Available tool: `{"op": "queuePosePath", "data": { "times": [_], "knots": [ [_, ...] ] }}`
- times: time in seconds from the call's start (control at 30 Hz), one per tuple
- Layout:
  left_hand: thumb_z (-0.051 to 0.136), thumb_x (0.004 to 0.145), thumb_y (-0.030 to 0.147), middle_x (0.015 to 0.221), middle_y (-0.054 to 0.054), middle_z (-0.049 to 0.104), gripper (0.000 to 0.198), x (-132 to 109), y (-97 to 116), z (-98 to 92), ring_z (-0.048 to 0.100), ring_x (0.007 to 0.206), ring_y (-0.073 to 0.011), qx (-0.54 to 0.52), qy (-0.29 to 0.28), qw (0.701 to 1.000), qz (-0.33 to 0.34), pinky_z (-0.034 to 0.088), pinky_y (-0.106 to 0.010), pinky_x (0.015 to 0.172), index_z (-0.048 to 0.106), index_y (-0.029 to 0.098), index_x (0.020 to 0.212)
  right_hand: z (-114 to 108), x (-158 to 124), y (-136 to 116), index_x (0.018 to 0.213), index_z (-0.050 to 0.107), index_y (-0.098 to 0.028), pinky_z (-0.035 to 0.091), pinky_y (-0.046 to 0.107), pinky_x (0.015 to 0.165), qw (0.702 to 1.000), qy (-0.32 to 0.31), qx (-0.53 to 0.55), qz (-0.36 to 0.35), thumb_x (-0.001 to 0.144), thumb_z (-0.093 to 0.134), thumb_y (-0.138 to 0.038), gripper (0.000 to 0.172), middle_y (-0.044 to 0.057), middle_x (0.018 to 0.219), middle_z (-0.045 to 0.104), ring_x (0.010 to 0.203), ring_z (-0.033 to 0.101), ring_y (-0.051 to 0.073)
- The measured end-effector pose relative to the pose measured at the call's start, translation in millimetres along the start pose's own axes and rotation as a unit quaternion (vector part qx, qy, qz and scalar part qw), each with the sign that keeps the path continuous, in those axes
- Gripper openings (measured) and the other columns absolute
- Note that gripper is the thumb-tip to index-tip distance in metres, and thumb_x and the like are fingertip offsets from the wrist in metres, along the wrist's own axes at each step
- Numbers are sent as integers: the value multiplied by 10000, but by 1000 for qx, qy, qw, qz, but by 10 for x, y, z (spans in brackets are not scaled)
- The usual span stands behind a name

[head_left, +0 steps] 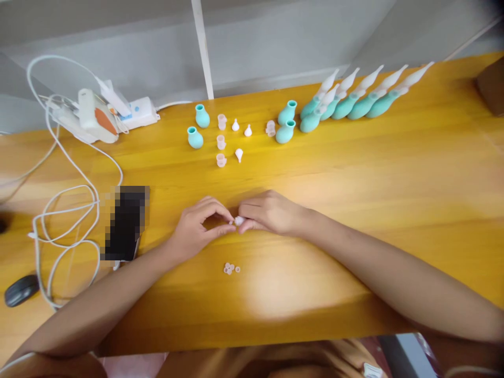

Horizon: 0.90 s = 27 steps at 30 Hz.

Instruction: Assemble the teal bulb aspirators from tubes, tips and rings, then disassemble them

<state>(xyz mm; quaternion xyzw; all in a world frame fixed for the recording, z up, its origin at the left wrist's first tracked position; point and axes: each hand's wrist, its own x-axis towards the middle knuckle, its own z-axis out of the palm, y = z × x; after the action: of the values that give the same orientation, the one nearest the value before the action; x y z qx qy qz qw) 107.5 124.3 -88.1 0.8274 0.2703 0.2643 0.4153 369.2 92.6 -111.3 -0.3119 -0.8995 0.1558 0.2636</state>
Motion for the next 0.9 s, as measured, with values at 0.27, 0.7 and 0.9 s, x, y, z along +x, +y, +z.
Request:
{"op": "queuePosePath", "data": {
  "times": [0.27,0.7,0.9],
  "knots": [
    [836,977,354,1133,-63,737,125,-9,0,36,587,1134,-254,149,-44,987,46,480,-416,1050,782,242,988,-122,-5,204,861,532,-211,395,274,685,981,113,84,133,1168,369,-612,531,14,808,584,700,529,152],
    [581,1101,325,1555,-116,586,265,115,-54,-153,547,1420,-294,174,34,984,-21,388,-546,1265,709,251,1321,-101,33,180,922,669,-177,419,296,742,983,100,7,153,1167,435,-560,511,62,935,626,822,599,183],
    [556,1110,362,1810,-135,324,401,158,-135,-179,399,1582,-376,236,7,971,-21,334,-623,1303,641,261,1489,-91,44,83,961,732,-162,253,341,646,976,-31,-182,119,1181,305,-602,651,86,956,695,734,554,182]
  ]
}}
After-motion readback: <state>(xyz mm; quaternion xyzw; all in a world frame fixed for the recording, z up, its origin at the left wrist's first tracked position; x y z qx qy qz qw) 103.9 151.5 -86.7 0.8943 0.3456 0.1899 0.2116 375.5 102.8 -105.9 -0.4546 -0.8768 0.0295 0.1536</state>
